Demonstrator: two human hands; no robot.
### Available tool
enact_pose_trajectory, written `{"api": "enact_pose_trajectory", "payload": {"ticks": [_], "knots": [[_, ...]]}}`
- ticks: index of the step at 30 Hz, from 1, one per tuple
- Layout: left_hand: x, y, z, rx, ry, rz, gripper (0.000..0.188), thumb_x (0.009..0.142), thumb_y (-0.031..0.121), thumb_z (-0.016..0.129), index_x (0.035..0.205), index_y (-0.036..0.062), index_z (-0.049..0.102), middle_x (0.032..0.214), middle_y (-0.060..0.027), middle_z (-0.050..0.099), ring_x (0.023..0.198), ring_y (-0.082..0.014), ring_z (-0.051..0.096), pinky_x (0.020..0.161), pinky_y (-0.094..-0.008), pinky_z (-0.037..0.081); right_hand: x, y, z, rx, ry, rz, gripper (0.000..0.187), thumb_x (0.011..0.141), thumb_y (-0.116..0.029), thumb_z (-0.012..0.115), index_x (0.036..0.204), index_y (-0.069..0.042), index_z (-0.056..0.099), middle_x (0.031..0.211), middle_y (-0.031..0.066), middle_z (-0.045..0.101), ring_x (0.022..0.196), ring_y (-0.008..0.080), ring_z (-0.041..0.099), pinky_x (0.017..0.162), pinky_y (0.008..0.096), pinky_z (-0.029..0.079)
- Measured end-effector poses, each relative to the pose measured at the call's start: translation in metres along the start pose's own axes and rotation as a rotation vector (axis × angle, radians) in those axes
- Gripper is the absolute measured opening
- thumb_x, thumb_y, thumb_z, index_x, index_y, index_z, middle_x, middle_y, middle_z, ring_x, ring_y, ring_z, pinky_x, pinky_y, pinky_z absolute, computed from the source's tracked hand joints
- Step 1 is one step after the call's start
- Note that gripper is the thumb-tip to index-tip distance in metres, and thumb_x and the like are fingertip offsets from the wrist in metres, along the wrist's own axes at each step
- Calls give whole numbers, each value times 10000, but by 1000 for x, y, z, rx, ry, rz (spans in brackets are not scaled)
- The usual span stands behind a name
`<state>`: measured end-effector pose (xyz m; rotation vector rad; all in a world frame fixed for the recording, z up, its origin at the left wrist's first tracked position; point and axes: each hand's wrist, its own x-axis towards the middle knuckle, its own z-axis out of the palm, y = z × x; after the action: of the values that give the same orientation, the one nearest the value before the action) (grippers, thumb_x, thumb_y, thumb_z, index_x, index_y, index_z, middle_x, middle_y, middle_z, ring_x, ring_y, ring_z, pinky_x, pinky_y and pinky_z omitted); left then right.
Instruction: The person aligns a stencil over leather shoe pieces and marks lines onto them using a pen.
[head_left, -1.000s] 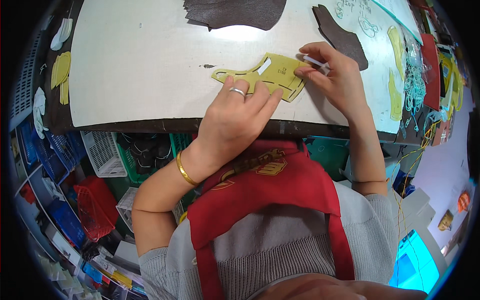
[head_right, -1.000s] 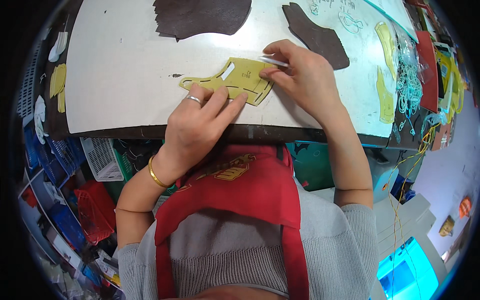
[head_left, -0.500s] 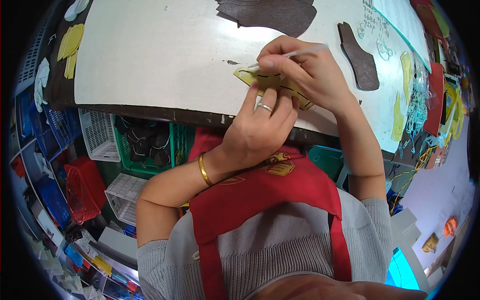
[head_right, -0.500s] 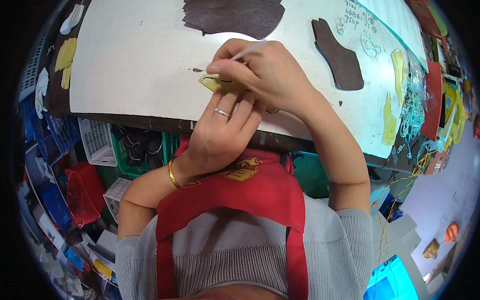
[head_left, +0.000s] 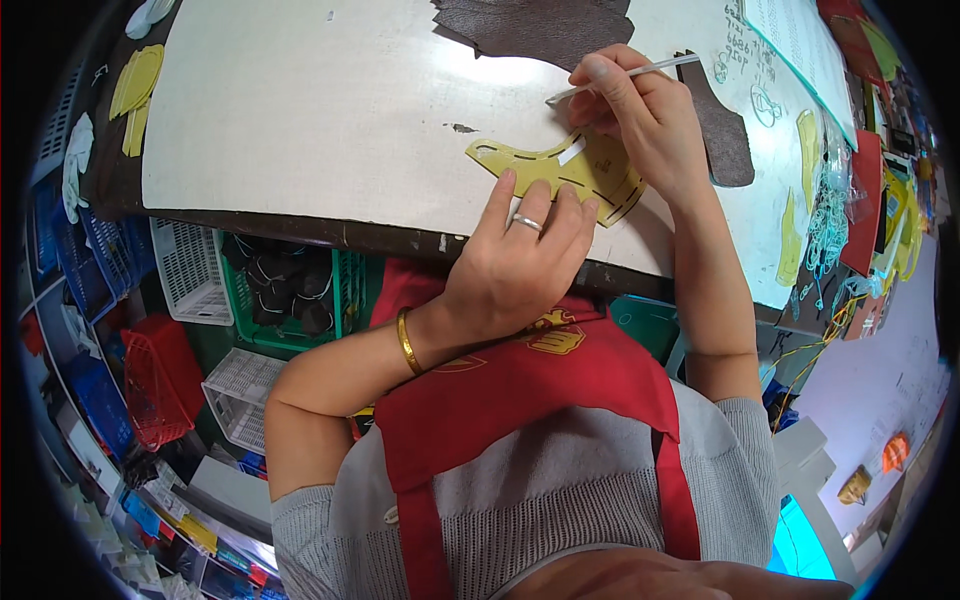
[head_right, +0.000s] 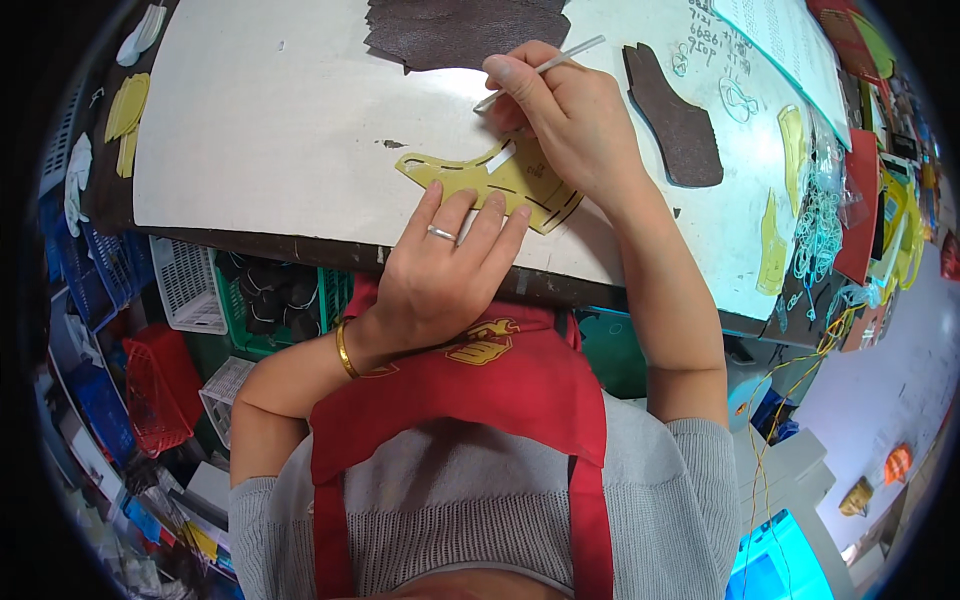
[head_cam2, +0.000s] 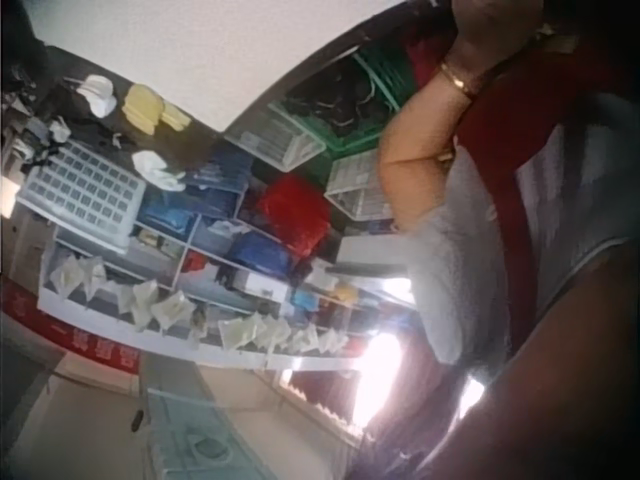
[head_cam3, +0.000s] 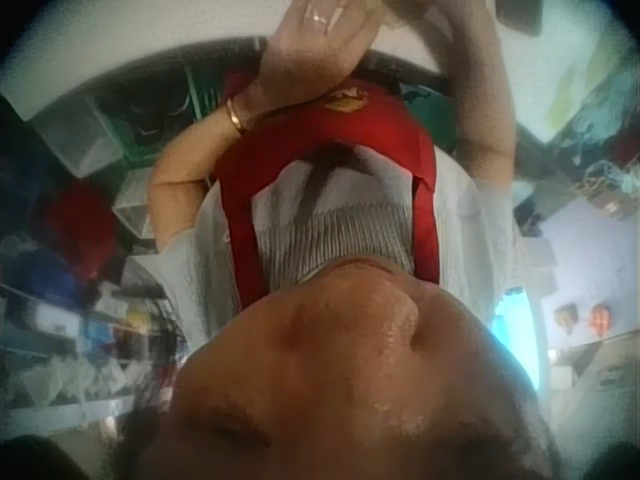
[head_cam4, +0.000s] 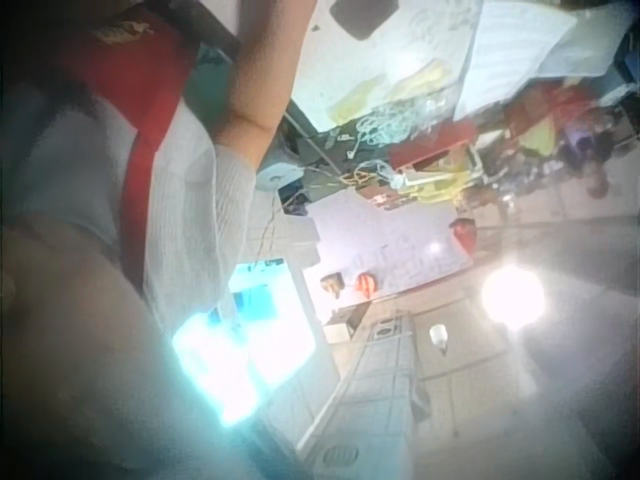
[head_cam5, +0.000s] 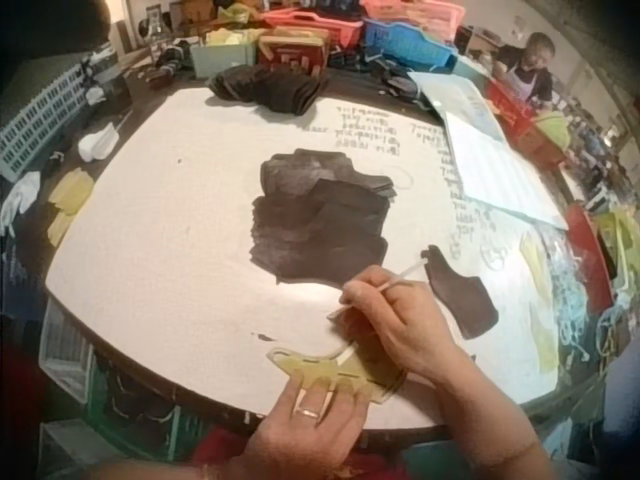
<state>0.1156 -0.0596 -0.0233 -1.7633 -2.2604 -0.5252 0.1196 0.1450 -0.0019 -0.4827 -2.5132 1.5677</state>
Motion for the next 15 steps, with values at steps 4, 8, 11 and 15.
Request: {"api": "enact_pose_trajectory", "payload": {"ticks": [4, 8, 11, 15], "knots": [[1, 1, 1, -4, 15, -14, 349, 870, 190, 608, 1161, 44, 734, 1131, -145, 678, 1044, -299, 648, 995, -501, 538, 1, 4, -6, -62, -70, 3, 379, 1094, -372, 522, 1046, -40, 698, 884, 28, 712, 850, 104, 707, 751, 240, 564], [1, 1, 1, -11, 20, -16, 345, 870, 193, 607, 1155, 47, 736, 1130, -141, 677, 1047, -293, 647, 992, -500, 541, 2, 8, -3, 71, -41, -2, 408, 1081, -345, 546, 987, 13, 717, 893, 42, 716, 794, 121, 711, 736, 257, 563], [1, 2, 0, -4, 4, -26, 347, 871, 195, 605, 1156, 44, 733, 1133, -140, 677, 1053, -298, 644, 988, -504, 544, 3, 10, -4, 71, -9, -67, 444, 1066, -334, 567, 931, 53, 738, 901, 44, 730, 745, 131, 714, 702, 268, 549], [2, 0, -2, 14, -17, 8, 352, 871, 201, 601, 1160, 37, 719, 1144, -147, 671, 1065, -316, 638, 992, -511, 543, -1, -2, -7, 42, -54, -195, 401, 1056, -314, 570, 955, 39, 732, 912, 47, 729, 760, 171, 728, 704, 286, 548]]}}
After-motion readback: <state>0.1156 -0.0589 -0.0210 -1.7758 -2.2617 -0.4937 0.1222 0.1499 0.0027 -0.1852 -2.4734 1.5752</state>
